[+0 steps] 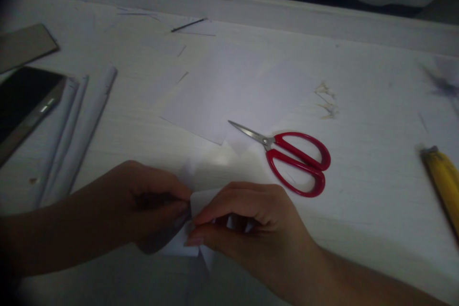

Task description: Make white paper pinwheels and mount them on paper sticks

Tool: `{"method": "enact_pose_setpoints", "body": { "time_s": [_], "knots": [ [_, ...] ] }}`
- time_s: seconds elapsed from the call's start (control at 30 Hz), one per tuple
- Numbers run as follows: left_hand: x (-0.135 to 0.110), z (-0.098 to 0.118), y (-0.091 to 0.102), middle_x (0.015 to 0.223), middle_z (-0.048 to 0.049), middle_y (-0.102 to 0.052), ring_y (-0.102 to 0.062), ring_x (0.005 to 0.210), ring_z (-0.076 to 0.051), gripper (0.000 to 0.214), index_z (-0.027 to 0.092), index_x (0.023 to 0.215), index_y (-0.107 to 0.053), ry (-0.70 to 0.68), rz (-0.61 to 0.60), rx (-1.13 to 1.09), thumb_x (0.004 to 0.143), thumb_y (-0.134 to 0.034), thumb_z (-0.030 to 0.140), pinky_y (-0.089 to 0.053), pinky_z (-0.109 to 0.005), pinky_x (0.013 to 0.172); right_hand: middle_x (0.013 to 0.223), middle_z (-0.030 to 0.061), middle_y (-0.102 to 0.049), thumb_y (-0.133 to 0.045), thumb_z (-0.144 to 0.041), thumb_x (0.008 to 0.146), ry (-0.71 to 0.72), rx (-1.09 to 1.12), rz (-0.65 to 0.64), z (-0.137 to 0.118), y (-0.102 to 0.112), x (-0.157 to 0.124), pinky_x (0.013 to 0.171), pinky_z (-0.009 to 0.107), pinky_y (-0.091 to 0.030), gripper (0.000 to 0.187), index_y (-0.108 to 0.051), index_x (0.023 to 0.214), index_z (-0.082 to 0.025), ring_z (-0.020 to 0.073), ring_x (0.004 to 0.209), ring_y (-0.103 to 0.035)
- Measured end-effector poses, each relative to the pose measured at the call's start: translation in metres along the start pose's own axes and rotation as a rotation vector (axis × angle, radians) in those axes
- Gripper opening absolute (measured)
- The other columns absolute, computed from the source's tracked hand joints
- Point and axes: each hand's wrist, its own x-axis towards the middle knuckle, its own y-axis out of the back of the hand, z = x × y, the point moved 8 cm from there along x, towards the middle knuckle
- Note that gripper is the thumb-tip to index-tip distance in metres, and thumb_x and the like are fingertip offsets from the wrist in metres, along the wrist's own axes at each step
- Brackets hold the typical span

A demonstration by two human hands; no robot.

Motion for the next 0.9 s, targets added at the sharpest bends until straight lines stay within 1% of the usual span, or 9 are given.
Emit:
{"method": "enact_pose_setpoints", "body": {
  "time_s": [0.2, 0.33, 0.4, 0.57, 0.67, 0.77, 0.9],
  "knots": [
    [0.001, 0.008, 0.005, 0.052, 0.0058, -0.054, -0.046, 0.047, -0.005, 0.016, 0.019, 0.071, -0.064, 0.032, 0.047, 0.006, 0.073, -0.048, 0.021, -0.03, -0.013, 0.04, 0.064, -0.0005, -0.066, -0.068, -0.018, 0.066, 0.015, -0.043, -0.038, -0.001, -0.002, 0.001, 0.044, 0.019, -0.045, 0.006, -0.067, 0.072, -0.02, 0.0112, 0.055, -0.059],
    [0.001, 0.013, 0.007, 0.053, 0.0051, -0.054, -0.046, 0.048, -0.006, 0.018, 0.017, 0.07, -0.064, 0.065, 0.04, 0.0, 0.074, -0.047, 0.019, -0.031, -0.013, 0.041, 0.064, 0.0007, -0.067, -0.067, -0.018, 0.067, 0.005, -0.04, -0.038, -0.001, -0.002, 0.001, 0.045, 0.02, -0.046, 0.005, -0.067, 0.071, -0.019, 0.0122, 0.056, -0.061],
    [0.001, 0.013, 0.007, 0.052, 0.0051, -0.053, -0.045, 0.048, -0.006, 0.019, 0.016, 0.069, -0.064, 0.056, 0.041, 0.016, 0.074, -0.046, 0.018, -0.03, -0.013, 0.041, 0.065, 0.0011, -0.067, -0.067, -0.016, 0.067, 0.006, -0.022, -0.04, -0.001, -0.002, 0.001, 0.046, 0.02, -0.047, 0.006, -0.068, 0.072, -0.019, 0.0126, 0.057, -0.061],
    [0.001, 0.011, 0.006, 0.051, 0.006, -0.051, -0.044, 0.048, -0.005, 0.02, 0.017, 0.064, -0.062, -0.015, 0.061, 0.054, 0.076, -0.045, 0.019, -0.029, -0.013, 0.041, 0.066, 0.001, -0.067, -0.066, -0.013, 0.068, 0.002, 0.004, -0.052, -0.001, -0.003, -0.002, 0.047, 0.02, -0.047, 0.009, -0.068, 0.074, -0.02, 0.0122, 0.057, -0.061],
    [0.0, 0.006, 0.002, 0.055, 0.0054, -0.053, -0.045, 0.048, -0.005, 0.02, 0.019, 0.071, -0.063, 0.004, 0.02, 0.008, 0.078, -0.043, 0.022, -0.029, -0.013, 0.041, 0.064, 0.0013, -0.066, -0.067, -0.016, 0.067, 0.004, -0.007, -0.025, -0.001, -0.002, -0.001, 0.045, 0.021, -0.047, 0.006, -0.067, 0.072, -0.019, 0.0129, 0.056, -0.061],
    [0.0, 0.004, 0.001, 0.057, 0.0034, -0.055, -0.046, 0.05, -0.007, 0.021, 0.017, 0.077, -0.062, 0.037, -0.025, 0.005, 0.079, -0.043, 0.024, -0.03, -0.015, 0.041, 0.061, 0.0016, -0.065, -0.069, -0.016, 0.065, 0.0, -0.009, -0.016, 0.0, 0.0, 0.0, 0.044, 0.021, -0.046, 0.005, -0.067, 0.069, -0.018, 0.0132, 0.055, -0.06],
    [-0.001, 0.006, -0.007, 0.059, 0.0027, -0.052, -0.045, 0.051, -0.007, 0.023, 0.016, 0.084, -0.061, 0.044, -0.161, -0.018, 0.08, -0.039, 0.019, -0.03, -0.015, 0.041, 0.059, 0.0014, -0.064, -0.069, -0.018, 0.065, -0.029, 0.013, -0.032, 0.001, 0.003, 0.0, 0.045, 0.021, -0.045, 0.005, -0.067, 0.069, -0.018, 0.0129, 0.056, -0.059]
  ]
}}
